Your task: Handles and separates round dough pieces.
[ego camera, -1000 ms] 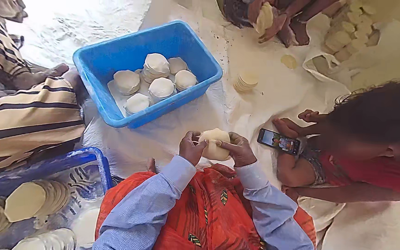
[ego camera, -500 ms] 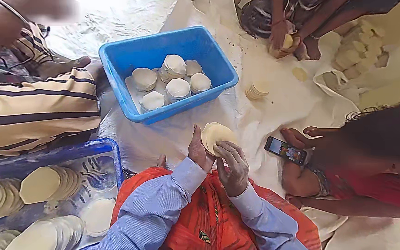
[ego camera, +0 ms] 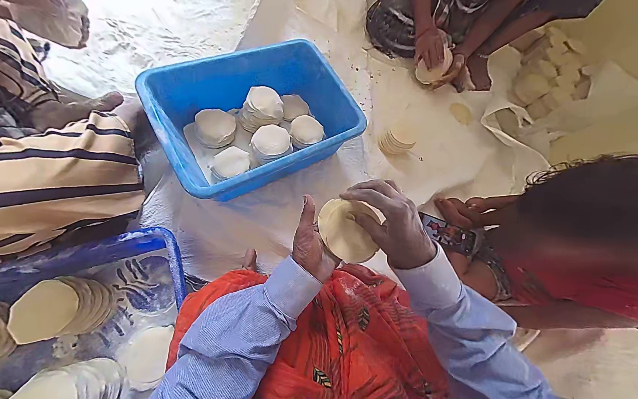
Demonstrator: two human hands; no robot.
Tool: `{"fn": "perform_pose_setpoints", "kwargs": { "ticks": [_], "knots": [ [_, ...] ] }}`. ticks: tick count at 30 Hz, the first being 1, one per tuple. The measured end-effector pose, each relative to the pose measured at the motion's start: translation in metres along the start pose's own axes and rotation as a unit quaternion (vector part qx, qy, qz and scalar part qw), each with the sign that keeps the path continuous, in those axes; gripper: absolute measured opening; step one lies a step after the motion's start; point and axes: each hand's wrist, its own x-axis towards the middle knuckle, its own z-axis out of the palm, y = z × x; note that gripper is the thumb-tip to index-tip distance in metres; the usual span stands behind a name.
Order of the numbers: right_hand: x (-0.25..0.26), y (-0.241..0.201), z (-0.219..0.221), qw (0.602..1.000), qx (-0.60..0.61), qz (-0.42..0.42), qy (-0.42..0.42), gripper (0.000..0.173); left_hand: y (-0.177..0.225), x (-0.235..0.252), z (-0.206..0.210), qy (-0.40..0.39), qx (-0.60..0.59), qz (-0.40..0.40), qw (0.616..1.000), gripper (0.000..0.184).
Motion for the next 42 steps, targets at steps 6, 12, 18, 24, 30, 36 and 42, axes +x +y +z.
{"fn": "perform_pose_setpoints", "kwargs": {
  "ticks": [6, 12, 18, 24, 30, 36, 42],
  "knots": [
    [0.008, 0.014, -0.008, 0.996, 0.039, -0.005, -0.079, 0.013, -0.003, -0.002, 0.001, 0.010, 0.035, -0.015, 0.999, 0.079],
    [-0.024, 0.024, -0.007, 0.996, 0.085, -0.023, 0.023, 0.006, -0.006, -0.003, 0.000, 0.005, 0.045, -0.021, 0.999, 0.078],
    [-0.042, 0.023, -0.008, 0.990, 0.116, -0.021, 0.077, 0.006, -0.007, -0.002, -0.001, 0.001, 0.056, -0.029, 0.998, 0.082],
    [-0.023, 0.022, -0.012, 0.994, 0.073, -0.064, 0.048, 0.011, -0.008, -0.001, -0.004, -0.026, 0.069, -0.029, 0.997, 0.078],
    [0.003, 0.019, -0.009, 0.994, 0.030, -0.100, -0.017, 0.012, -0.010, -0.002, -0.001, 0.012, 0.066, -0.031, 0.997, 0.075],
    [0.023, 0.023, -0.014, 0.987, 0.014, -0.079, -0.136, 0.030, -0.012, -0.001, -0.004, 0.002, 0.096, -0.030, 0.995, 0.074],
    [0.037, 0.029, -0.022, 0.965, 0.054, -0.042, -0.252, 0.019, -0.014, -0.002, -0.003, -0.009, 0.098, -0.047, 0.994, 0.074]
  ]
}}
